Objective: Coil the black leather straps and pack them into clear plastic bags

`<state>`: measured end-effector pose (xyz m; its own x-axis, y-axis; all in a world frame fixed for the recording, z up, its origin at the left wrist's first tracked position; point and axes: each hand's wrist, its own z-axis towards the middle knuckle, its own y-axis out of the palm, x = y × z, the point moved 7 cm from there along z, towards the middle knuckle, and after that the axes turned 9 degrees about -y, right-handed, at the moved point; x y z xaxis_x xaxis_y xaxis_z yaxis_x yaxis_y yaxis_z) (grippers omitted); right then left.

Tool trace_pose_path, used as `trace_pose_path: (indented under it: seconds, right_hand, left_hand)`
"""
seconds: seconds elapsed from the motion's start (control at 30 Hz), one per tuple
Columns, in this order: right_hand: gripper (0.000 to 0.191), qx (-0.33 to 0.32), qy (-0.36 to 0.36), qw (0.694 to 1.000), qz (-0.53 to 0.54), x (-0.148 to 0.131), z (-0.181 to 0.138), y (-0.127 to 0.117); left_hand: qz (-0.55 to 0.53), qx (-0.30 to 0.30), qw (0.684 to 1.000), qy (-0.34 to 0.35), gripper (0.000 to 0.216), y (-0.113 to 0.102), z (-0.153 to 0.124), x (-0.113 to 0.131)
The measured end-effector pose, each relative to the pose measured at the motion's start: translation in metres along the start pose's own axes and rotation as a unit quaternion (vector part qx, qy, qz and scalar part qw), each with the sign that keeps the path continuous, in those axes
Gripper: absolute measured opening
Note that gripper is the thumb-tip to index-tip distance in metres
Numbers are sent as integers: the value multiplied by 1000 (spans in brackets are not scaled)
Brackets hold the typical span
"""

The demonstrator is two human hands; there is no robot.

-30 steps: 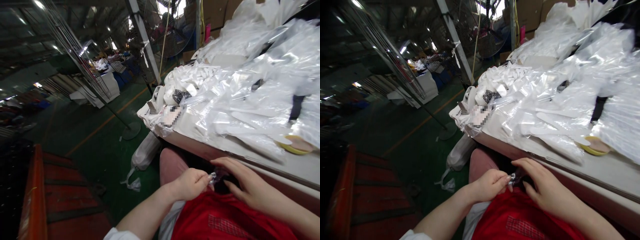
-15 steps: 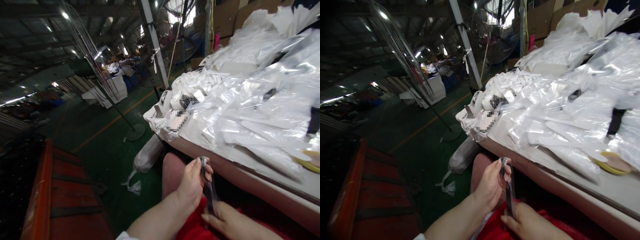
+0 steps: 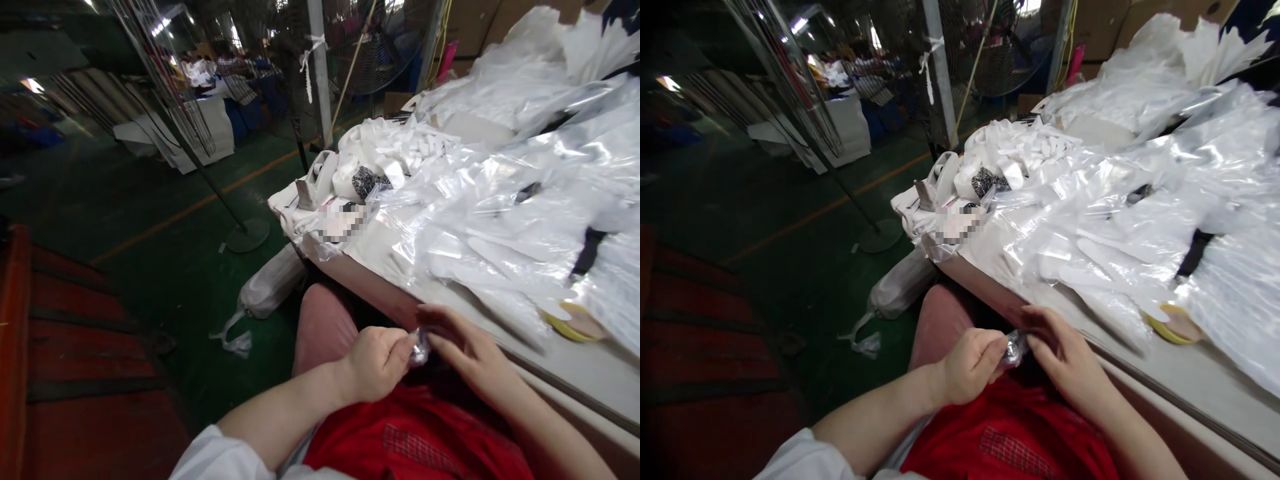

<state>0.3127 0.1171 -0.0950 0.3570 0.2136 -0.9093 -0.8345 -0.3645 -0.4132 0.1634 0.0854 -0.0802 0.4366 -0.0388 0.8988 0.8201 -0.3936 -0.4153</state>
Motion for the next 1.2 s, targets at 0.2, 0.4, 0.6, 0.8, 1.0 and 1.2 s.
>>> trace_pose_path:
  seconds: [0.2, 0.4, 0.6, 0.8, 1.0, 1.2]
  right_hand:
    - [44, -161, -46, 986, -8, -10, -12, 45]
    - [29, -301, -34, 951, 65, -23, -31, 108]
    - [44, -239, 43, 945, 217, -51, -52, 59]
    - [45, -2, 114, 989, 94, -10, -11, -23]
    - [58, -67, -40, 995, -62, -12, -11, 23]
    - [35, -255, 16, 965, 65, -23, -31, 100]
  left_hand:
    - [-293, -101, 945, -109, 61, 7, -2, -5]
    - [-405, 173, 898, -22, 46, -49, 5, -12]
    - [-3, 266, 960, 92, 34, -62, -6, -19]
    - [38, 95, 992, 69, 39, -19, -13, -11]
    - [-320, -108, 937, -89, 64, 7, -13, -6]
    - [-479, 2, 873, -92, 65, -17, -9, -6]
